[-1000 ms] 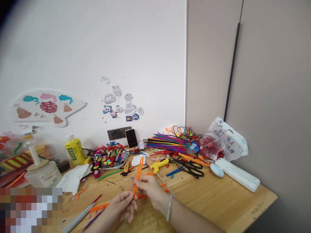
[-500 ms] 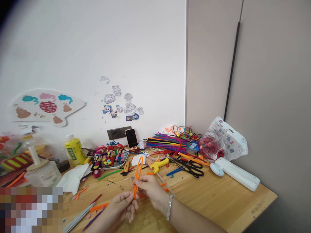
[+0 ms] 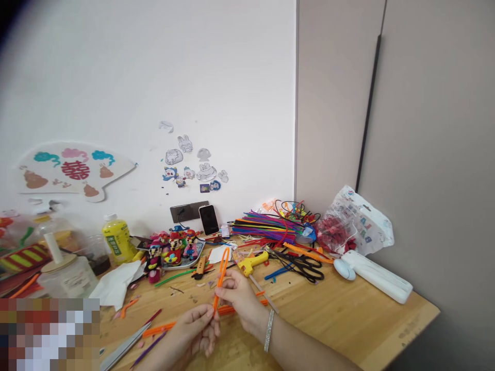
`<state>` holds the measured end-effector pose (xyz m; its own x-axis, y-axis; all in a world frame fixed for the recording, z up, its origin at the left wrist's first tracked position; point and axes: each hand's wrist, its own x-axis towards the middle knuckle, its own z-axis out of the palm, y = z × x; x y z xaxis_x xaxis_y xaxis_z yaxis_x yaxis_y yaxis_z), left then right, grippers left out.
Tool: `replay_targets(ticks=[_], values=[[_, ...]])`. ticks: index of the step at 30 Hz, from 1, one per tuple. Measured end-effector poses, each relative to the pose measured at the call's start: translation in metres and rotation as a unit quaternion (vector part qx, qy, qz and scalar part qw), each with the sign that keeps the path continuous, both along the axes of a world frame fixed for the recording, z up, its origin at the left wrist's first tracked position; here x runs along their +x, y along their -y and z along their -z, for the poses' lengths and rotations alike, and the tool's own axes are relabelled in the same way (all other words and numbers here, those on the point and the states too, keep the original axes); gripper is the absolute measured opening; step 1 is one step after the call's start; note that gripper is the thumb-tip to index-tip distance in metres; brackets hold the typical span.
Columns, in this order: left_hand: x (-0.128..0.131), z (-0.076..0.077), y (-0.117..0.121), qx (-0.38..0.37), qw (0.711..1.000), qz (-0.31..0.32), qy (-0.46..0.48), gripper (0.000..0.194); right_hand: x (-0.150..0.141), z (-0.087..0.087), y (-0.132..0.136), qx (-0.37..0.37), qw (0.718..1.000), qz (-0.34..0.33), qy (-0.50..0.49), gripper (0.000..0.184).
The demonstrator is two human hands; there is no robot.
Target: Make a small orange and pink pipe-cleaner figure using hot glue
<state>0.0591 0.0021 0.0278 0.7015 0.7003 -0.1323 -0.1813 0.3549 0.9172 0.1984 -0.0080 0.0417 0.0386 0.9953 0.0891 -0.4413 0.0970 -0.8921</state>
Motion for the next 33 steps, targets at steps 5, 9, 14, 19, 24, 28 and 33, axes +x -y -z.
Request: replay_targets(ticks=[5, 9, 14, 19, 24, 28, 33], values=[[-0.001, -0.005, 0.002, -0.011, 1.000, 0.004, 0.010, 0.028, 0.000, 0.002, -0.001, 0.035, 0.999, -0.002, 0.003, 0.039], [0.001, -0.004, 0.002, 0.001, 1.000, -0.006, -0.006, 0.030, -0.001, 0.005, -0.002, 0.054, 0.998, -0.006, 0.012, 0.036], [0.003, 0.001, 0.002, 0.027, 0.999, -0.026, -0.036, 0.032, -0.001, 0.002, 0.001, 0.021, 0.999, -0.044, -0.002, 0.037], [0.000, -0.002, 0.005, 0.041, 0.999, 0.002, -0.020, 0.030, 0.003, 0.001, -0.001, -0.013, 0.994, -0.096, -0.046, 0.035], [-0.002, -0.006, 0.011, 0.019, 0.999, 0.039, -0.003, 0.028, 0.010, -0.001, -0.005, -0.006, 0.992, -0.077, -0.098, 0.037], [-0.002, -0.009, 0.018, -0.008, 0.998, 0.063, 0.000, 0.029, 0.020, -0.009, -0.008, 0.023, 0.993, -0.055, -0.104, 0.034], [0.001, -0.008, 0.019, 0.001, 0.998, 0.060, -0.027, 0.031, 0.030, -0.019, -0.006, 0.056, 0.996, -0.055, -0.045, 0.035]])
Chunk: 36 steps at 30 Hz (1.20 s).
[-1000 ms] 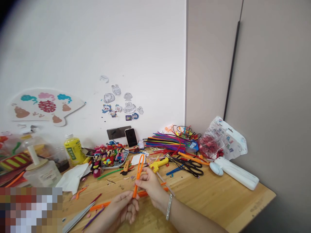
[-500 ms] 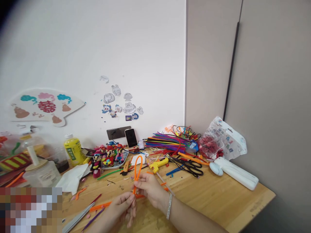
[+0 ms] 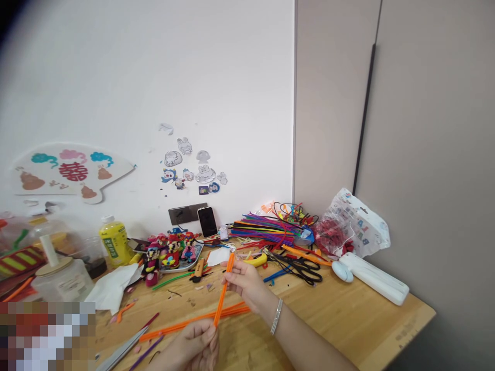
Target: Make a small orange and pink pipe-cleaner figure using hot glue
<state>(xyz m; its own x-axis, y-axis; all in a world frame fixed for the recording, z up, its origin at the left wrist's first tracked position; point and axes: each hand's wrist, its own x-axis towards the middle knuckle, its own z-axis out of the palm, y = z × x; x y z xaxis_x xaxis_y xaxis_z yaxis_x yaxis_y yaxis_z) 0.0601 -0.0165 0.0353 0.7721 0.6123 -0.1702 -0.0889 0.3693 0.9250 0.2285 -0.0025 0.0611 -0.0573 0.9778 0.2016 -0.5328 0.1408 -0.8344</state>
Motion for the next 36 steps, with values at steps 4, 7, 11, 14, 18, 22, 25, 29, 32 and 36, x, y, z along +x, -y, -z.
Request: replay_targets(ticks=[4, 7, 11, 14, 18, 22, 25, 29, 32, 36], values=[[0.002, 0.004, -0.005, 0.012, 1.000, 0.008, -0.017, 0.034, 0.001, 0.000, -0.002, 0.008, 1.000, -0.003, 0.014, 0.036], [0.003, 0.007, -0.005, 0.035, 0.998, -0.006, -0.042, 0.036, 0.000, 0.002, -0.005, 0.013, 1.000, 0.020, 0.000, 0.038], [0.003, 0.009, -0.003, 0.061, 0.995, -0.017, -0.078, 0.041, 0.001, 0.001, -0.008, 0.010, 0.999, 0.051, -0.016, 0.038], [0.004, 0.010, -0.004, 0.077, 0.992, -0.012, -0.099, 0.042, 0.001, 0.000, -0.008, 0.009, 0.998, 0.064, -0.021, 0.036], [0.005, 0.012, -0.008, 0.089, 0.990, -0.004, -0.112, 0.044, 0.002, 0.004, -0.010, 0.011, 0.997, 0.069, -0.022, 0.029], [0.006, 0.013, -0.009, 0.089, 0.990, 0.002, -0.107, 0.043, 0.003, 0.010, -0.015, 0.011, 0.996, 0.082, -0.035, 0.024], [0.006, 0.012, -0.007, 0.083, 0.991, 0.000, -0.109, 0.044, 0.003, 0.015, -0.018, 0.008, 0.995, 0.087, -0.045, 0.023], [0.006, 0.014, -0.005, 0.081, 0.990, -0.002, -0.118, 0.046, 0.003, 0.019, -0.019, 0.014, 0.994, 0.096, -0.057, 0.021], [0.006, 0.014, -0.005, 0.086, 0.988, -0.004, -0.125, 0.047, 0.002, 0.019, -0.018, 0.018, 0.992, 0.107, -0.060, 0.020], [0.006, 0.008, -0.003, 0.094, 0.987, -0.007, -0.130, 0.047, 0.002, 0.019, -0.017, 0.028, 0.990, 0.123, -0.056, 0.019]])
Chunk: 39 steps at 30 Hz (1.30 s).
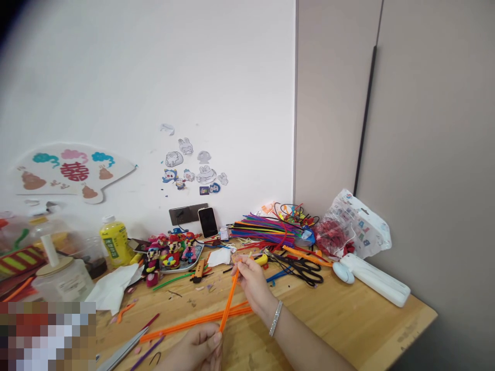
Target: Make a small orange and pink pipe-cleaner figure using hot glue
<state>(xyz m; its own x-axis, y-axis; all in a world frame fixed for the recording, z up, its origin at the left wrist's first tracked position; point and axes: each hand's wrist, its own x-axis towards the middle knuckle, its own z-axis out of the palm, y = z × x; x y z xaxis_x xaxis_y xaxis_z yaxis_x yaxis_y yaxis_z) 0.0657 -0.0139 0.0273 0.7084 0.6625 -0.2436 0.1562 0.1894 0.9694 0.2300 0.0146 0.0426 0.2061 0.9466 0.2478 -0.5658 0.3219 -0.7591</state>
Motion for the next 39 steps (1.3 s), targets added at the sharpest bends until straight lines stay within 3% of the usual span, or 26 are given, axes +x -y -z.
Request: replay_targets(ticks=[5, 27, 39], values=[[0.000, -0.005, 0.002, 0.000, 1.000, -0.004, -0.002, 0.047, -0.001, 0.000, 0.001, 0.003, 1.000, 0.007, -0.003, 0.021], [0.002, 0.012, -0.001, 0.013, 1.000, 0.020, -0.002, 0.050, -0.002, 0.001, 0.000, 0.010, 0.999, 0.030, -0.004, 0.016], [-0.001, 0.000, 0.000, 0.002, 1.000, 0.017, 0.002, 0.046, -0.001, -0.001, -0.001, 0.020, 0.997, 0.034, -0.067, 0.009]])
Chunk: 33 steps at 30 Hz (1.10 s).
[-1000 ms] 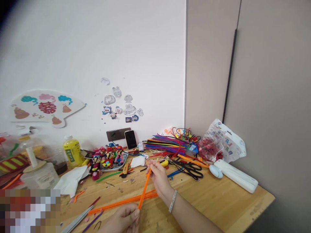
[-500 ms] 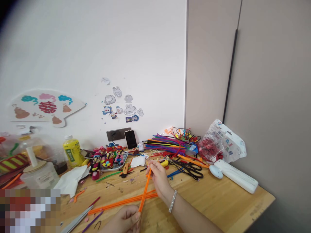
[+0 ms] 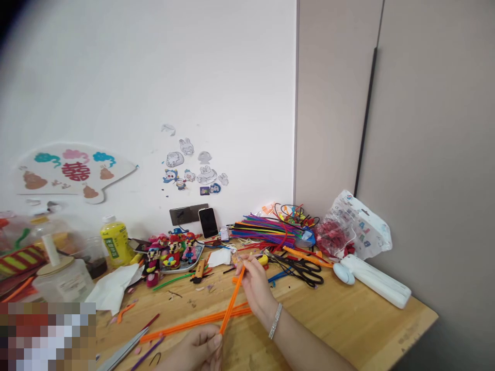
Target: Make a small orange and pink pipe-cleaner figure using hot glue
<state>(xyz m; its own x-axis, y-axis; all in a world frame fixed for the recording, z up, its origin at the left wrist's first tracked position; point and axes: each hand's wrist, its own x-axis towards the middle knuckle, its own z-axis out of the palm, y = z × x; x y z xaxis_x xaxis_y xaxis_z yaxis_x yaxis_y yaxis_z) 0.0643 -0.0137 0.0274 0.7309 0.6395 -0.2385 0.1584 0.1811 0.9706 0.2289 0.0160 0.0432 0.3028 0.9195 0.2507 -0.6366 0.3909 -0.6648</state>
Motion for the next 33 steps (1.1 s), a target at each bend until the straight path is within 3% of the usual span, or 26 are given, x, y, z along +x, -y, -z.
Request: replay_targets(ticks=[11, 23, 30, 33], values=[[-0.001, 0.001, 0.001, -0.007, 1.000, 0.001, 0.012, 0.045, 0.002, -0.008, 0.006, 0.003, 1.000, -0.020, 0.012, 0.014], [-0.003, 0.007, -0.008, -0.045, 0.998, 0.003, 0.053, 0.039, 0.004, -0.006, 0.004, 0.026, 0.999, 0.004, 0.023, 0.023], [-0.004, 0.008, -0.014, -0.042, 0.993, -0.047, 0.096, 0.038, -0.001, 0.002, 0.006, -0.018, 0.983, -0.153, 0.097, 0.026], [-0.005, 0.004, -0.012, -0.048, 0.992, -0.057, 0.100, 0.037, -0.003, 0.001, 0.009, -0.006, 0.977, -0.177, 0.119, 0.023]])
